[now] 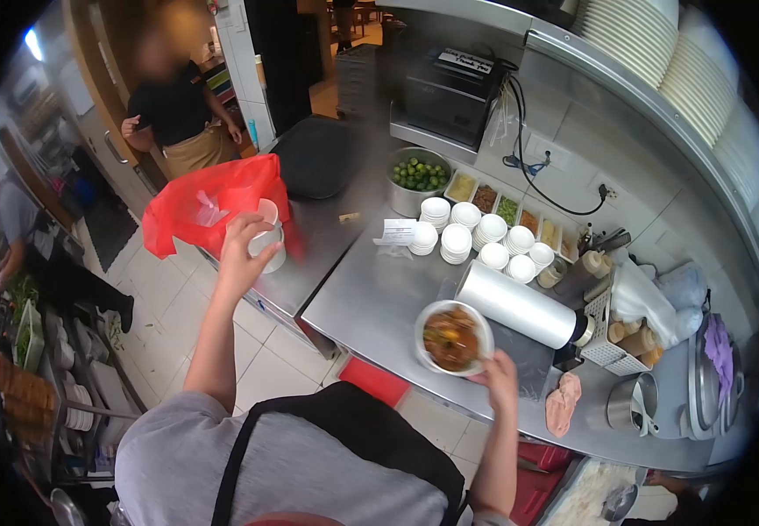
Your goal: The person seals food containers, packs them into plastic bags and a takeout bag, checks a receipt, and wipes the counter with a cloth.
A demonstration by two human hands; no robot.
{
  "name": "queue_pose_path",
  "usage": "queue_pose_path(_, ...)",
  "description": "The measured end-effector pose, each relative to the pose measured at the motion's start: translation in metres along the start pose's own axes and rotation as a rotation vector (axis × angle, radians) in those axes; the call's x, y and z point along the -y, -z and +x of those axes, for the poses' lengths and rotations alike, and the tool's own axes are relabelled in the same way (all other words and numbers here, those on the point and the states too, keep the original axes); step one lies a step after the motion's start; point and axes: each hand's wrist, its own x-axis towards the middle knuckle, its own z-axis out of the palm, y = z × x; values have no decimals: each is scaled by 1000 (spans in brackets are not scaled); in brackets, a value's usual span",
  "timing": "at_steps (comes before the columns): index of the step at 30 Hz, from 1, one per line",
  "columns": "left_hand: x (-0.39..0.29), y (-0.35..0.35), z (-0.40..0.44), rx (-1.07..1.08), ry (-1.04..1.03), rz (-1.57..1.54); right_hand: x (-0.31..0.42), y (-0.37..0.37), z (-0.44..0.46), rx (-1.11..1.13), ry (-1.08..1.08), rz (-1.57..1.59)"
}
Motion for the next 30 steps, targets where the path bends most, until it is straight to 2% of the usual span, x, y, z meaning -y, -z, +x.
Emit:
queue_pose_path(3,-2,-15,-3,22,-59,-72,-24,-65,52,181,-80,25)
queue_pose_path(5,-4,-21,-3,36,-32,-121,-40,-98,79,242,-117,49)
queue_pose_path(7,-2,-24,1,53,-95,-88,-51,-124,98,258,-120,36)
queue_pose_path(9,-3,-24,4,74,-53,-125,-60,-138,107,265,-130,24)
queue_pose_path(12,-4,-31,17,93,-128,-133,-57,-133,116,323,-215,37)
queue_pose_path(14,-15,-32,30,136,-157,-109,-29,-112,116,345,-82,-431)
queue_pose_path(16,-35,-31,46,112,-266,-27,20,-81,107,220,241,-793)
queue_pose_path(18,-62,-37,62,105,-328,-114,77,-44,96,39,664,-862)
queue_pose_path(19,-78,-41,70,121,-376,-120,121,-32,76,-40,695,-918)
queue_pose_path(22,-148,-55,88,168,-561,-135,227,27,28,-296,1025,-1037)
queue_pose_path(23,-172,-61,92,173,-630,-137,260,44,10,-409,993,-1018)
queue_pose_path(24,-199,-68,96,195,-703,-140,286,70,3,-503,1110,-1000)
queue_pose_path(25,-225,-78,99,182,-706,-154,316,90,-13,-573,1131,-990)
queue_pose_path(26,-252,-88,101,179,-829,-157,346,110,-29,-636,1152,-979)
queue_pose_path(28,-305,-109,105,158,-1010,-151,399,157,-51,-822,1043,-1097)
queue_pose_path(29,-332,-119,108,139,-994,-157,422,184,-54,-860,1201,-1167)
queue_pose_path(30,-359,-128,112,124,-1050,-154,444,208,-56,-825,1269,-1177)
